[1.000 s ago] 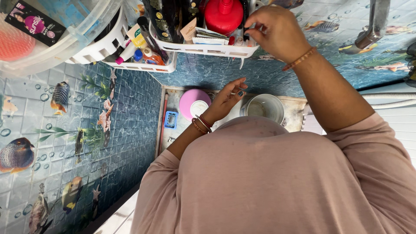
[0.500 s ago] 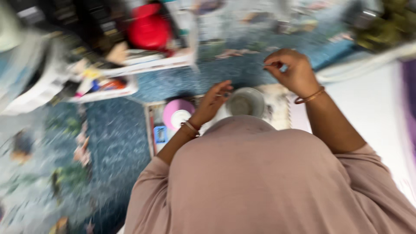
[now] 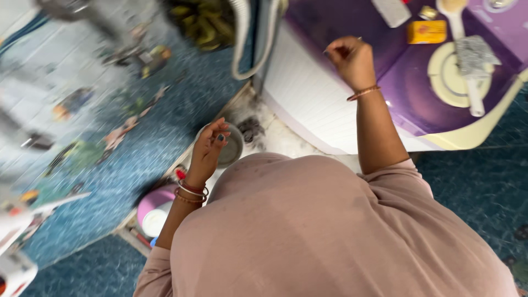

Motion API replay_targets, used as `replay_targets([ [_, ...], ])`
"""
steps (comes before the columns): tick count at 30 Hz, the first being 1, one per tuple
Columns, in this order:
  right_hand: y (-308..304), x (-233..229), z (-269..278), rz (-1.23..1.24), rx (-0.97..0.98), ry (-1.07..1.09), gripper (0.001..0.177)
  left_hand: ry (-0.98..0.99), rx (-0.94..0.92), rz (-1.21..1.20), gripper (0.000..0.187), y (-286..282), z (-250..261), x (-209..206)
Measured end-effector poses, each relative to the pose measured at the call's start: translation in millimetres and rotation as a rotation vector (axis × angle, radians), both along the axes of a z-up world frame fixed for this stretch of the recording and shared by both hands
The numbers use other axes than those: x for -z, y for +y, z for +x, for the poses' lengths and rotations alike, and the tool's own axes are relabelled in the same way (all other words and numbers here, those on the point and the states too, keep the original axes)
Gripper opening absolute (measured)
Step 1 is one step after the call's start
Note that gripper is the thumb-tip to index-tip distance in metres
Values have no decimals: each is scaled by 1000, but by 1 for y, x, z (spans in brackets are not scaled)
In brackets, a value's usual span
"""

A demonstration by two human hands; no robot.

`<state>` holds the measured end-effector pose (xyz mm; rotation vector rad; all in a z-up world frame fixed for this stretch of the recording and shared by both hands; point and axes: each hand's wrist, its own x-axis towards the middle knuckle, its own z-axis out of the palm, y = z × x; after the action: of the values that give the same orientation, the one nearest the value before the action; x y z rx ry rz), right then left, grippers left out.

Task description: The person organizes bathroom items by picking up a razor, toothbrush, toothpaste, and other toiletries from a wall-mounted rack and placing them on top of a washing machine. They also handle a plastic container and a hairbrush during the process.

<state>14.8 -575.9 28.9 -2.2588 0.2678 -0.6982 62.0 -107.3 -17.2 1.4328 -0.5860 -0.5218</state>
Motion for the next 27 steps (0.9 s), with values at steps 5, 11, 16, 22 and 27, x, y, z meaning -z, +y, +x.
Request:
replay_targets([
  [5, -178, 15, -7, -269, 368, -117, 6, -2, 46, -24, 51, -61, -5, 12],
  [11, -285, 26, 12, -380, 392, 100, 14, 6, 22, 32, 50, -94, -17, 7],
  [16, -307, 42, 44, -355, 355, 270, 17, -31, -41, 73, 50, -98, -20, -7],
  [22, -325, 50, 54, -361, 430, 165, 12, -50, -66, 100, 50, -103, -25, -14],
  [27, -303, 32, 59, -237, 377, 298, 22, -30, -49, 140, 49, -116, -28, -12],
])
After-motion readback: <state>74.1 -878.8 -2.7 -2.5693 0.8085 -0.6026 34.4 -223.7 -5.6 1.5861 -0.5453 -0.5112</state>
